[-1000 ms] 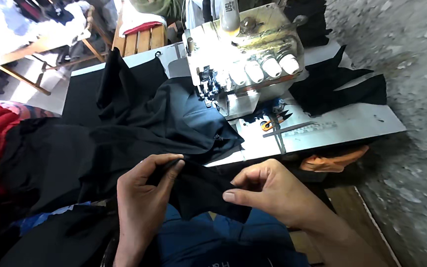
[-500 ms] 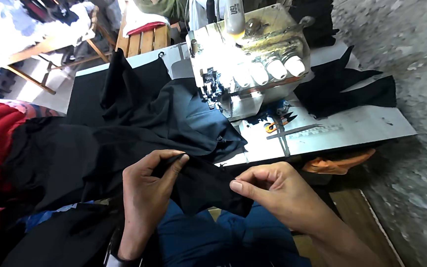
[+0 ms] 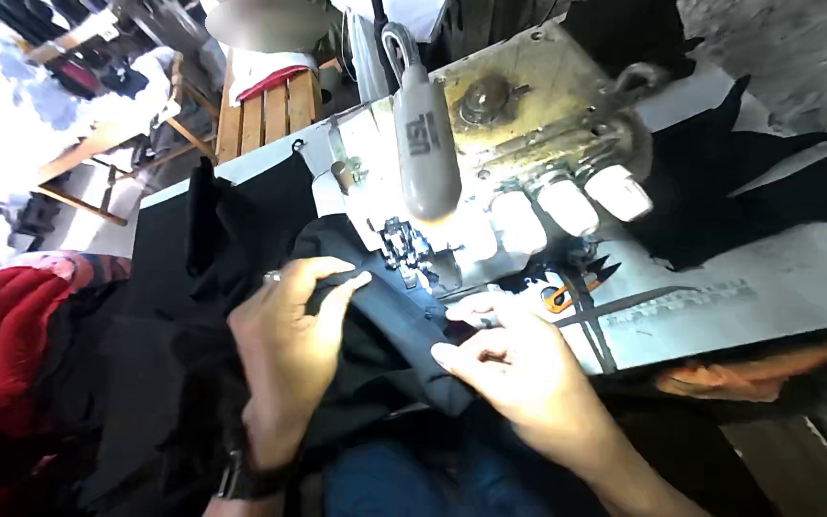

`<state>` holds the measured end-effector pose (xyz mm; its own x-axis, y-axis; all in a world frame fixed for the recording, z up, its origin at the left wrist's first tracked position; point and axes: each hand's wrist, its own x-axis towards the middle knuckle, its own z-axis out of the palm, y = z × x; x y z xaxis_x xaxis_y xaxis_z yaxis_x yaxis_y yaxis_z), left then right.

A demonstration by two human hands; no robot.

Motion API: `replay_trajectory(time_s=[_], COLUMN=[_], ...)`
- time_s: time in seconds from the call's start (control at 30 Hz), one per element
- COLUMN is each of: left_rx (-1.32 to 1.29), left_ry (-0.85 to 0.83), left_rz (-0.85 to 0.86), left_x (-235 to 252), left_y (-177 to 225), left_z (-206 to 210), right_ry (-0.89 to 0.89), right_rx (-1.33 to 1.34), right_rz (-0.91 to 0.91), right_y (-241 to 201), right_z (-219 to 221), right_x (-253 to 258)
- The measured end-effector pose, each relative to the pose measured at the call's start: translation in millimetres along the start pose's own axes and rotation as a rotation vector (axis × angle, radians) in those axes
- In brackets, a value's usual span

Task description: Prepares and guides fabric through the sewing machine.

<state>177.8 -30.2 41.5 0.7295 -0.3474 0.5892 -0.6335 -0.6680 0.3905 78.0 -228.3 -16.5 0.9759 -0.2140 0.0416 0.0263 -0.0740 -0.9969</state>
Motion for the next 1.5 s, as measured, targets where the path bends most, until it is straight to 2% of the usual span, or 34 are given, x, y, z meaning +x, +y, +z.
replay_trajectory(time_s=[0.13, 0.3, 0.47, 0.53, 0.63, 0.73, 0.83, 0.93, 1.0, 1.1, 1.27, 1.37, 1.5], left_rx=[-0.099, -0.118, -0.123, -0.117, -0.112, -0.103, -0.067, 0.007, 0.059, 0.119, 0.170, 0.103, 0.066], left_ry=[-0.013, -0.001, 0.006, 0.008, 0.017, 0.025, -0.009, -0.109, -0.197, -0.286, -0.196, -0.116, -0.159], left_rz=[-0.031, -0.019, -0.006, -0.005, 0.010, 0.038, 0.028, -0.011, -0.052, -0.114, -0.153, -0.173, -0.181], left_x=[-3, -6, -7, -7, -7, -6, -11, -10, -1, 10, -5, -3, 15], left_y=[-16, -21, -24, -25, -28, -30, -25, -17, -13, -9, -13, -18, -30], left_z=[36, 38, 40, 42, 46, 48, 41, 30, 25, 24, 41, 54, 62], right_ry=[-0.032, -0.070, -0.070, -0.049, 0.046, -0.022, -0.137, -0.142, -0.145, -0.243, -0.341, -0.264, -0.181], right_rx=[0.026, 0.142, 0.091, 0.007, -0.171, -0.082, 0.020, 0.036, 0.012, -0.049, -0.050, -0.028, -0.068], right_rz=[0.110, 0.140, 0.292, 0.224, -0.020, -0.110, -0.004, 0.061, 0.027, -0.059, -0.002, 0.018, 0.027], right_y=[20, 18, 2, 5, 24, 33, 33, 28, 22, 14, 9, 10, 6], right_z=[-9, -11, -13, -13, -7, -7, -5, -2, 0, -4, -8, -9, -10], right_x=[11, 9, 10, 9, 7, 13, 6, -9, -13, -8, -1, 5, 22])
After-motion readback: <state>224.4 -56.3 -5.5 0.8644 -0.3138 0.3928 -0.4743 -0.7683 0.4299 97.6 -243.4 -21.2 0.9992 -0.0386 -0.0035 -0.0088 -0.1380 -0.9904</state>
